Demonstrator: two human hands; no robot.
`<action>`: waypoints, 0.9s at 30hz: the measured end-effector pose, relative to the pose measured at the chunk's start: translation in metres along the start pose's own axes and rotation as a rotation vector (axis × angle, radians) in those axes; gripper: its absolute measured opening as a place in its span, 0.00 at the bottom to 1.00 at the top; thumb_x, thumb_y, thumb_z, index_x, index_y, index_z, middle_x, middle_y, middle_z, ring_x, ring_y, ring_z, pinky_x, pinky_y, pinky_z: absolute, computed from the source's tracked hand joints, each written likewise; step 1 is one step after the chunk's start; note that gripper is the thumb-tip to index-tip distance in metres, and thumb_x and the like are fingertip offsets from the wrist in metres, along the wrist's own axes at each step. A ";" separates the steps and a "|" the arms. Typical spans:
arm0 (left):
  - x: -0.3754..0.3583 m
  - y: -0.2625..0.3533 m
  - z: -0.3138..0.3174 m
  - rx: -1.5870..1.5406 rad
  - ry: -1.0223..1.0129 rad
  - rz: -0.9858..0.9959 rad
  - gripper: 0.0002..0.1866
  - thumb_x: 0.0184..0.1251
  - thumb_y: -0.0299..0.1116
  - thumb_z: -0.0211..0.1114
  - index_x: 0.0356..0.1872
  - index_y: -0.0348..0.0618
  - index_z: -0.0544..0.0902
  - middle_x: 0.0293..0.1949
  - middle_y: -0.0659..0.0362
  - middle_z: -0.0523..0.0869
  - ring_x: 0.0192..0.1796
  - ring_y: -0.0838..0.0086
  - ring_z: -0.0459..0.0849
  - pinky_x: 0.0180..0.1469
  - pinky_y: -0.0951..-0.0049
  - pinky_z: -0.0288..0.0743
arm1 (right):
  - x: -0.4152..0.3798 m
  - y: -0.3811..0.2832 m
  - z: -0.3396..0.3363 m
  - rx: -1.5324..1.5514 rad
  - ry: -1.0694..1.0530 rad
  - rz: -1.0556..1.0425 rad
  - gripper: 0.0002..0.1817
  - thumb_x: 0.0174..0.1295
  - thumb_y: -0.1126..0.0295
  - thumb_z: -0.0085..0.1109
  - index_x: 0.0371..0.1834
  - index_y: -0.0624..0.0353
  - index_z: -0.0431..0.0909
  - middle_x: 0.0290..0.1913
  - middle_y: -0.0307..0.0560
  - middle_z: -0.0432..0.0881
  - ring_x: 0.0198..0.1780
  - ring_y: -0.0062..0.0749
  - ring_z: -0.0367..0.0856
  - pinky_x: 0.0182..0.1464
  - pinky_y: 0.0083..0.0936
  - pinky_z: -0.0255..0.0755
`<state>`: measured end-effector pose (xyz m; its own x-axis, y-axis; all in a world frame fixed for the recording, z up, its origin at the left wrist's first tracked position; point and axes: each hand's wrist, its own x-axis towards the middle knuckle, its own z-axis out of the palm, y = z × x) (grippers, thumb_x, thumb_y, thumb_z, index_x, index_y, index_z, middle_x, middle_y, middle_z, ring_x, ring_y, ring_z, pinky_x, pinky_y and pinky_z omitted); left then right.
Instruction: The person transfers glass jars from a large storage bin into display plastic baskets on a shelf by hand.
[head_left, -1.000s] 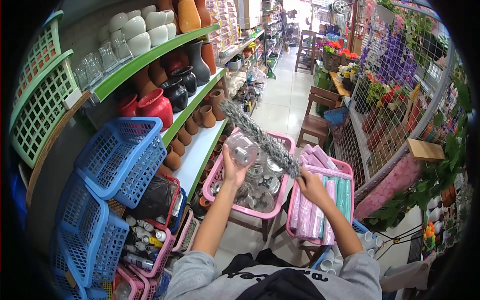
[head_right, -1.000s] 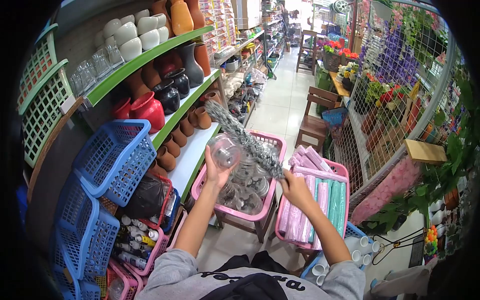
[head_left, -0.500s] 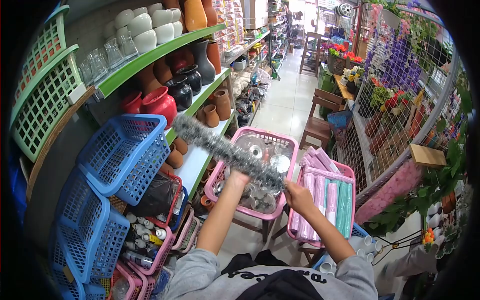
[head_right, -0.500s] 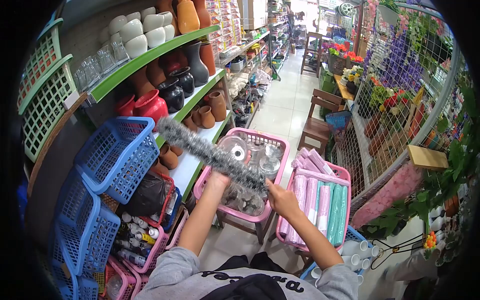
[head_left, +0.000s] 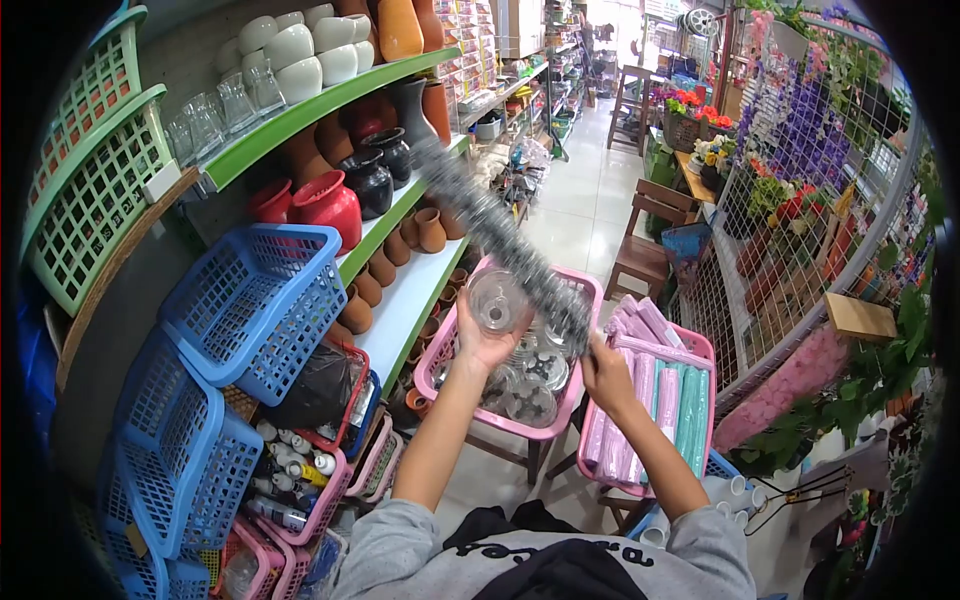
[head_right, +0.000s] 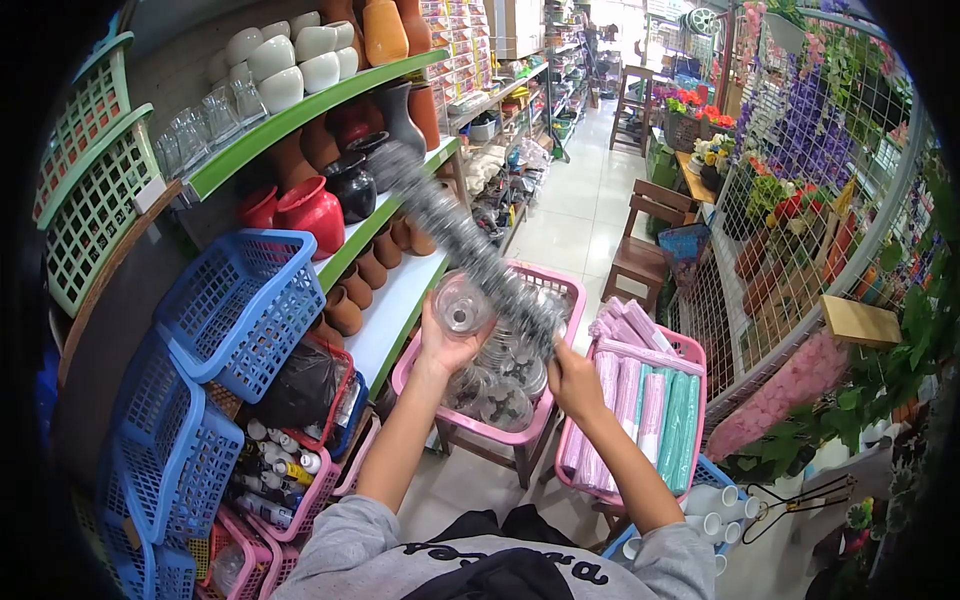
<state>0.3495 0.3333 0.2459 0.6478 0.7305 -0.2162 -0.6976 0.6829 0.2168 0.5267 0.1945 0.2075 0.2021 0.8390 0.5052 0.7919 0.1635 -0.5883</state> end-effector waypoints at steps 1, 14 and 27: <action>0.003 0.000 -0.002 0.042 -0.041 0.014 0.31 0.61 0.63 0.48 0.54 0.50 0.72 0.52 0.51 0.75 0.53 0.58 0.75 0.55 0.53 0.72 | -0.006 0.001 0.003 -0.049 0.012 -0.207 0.25 0.54 0.74 0.54 0.59 0.58 0.67 0.30 0.57 0.79 0.31 0.53 0.79 0.32 0.41 0.73; 0.003 0.011 -0.016 0.035 -0.067 0.034 0.34 0.57 0.65 0.52 0.56 0.50 0.70 0.51 0.54 0.76 0.52 0.59 0.75 0.49 0.54 0.75 | -0.003 -0.002 0.004 -0.082 -0.016 -0.136 0.22 0.54 0.76 0.53 0.56 0.58 0.70 0.28 0.57 0.78 0.27 0.52 0.78 0.30 0.40 0.72; -0.007 0.005 -0.009 0.433 0.034 0.198 0.34 0.61 0.65 0.48 0.57 0.49 0.69 0.53 0.54 0.76 0.52 0.63 0.77 0.56 0.53 0.70 | 0.009 -0.017 -0.022 0.148 -0.033 0.142 0.19 0.56 0.74 0.53 0.54 0.61 0.71 0.21 0.64 0.75 0.25 0.57 0.77 0.29 0.41 0.70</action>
<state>0.3387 0.3316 0.2398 0.5003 0.8510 -0.1599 -0.6099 0.4774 0.6325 0.5276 0.1880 0.2361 0.2844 0.8753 0.3912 0.6628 0.1153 -0.7398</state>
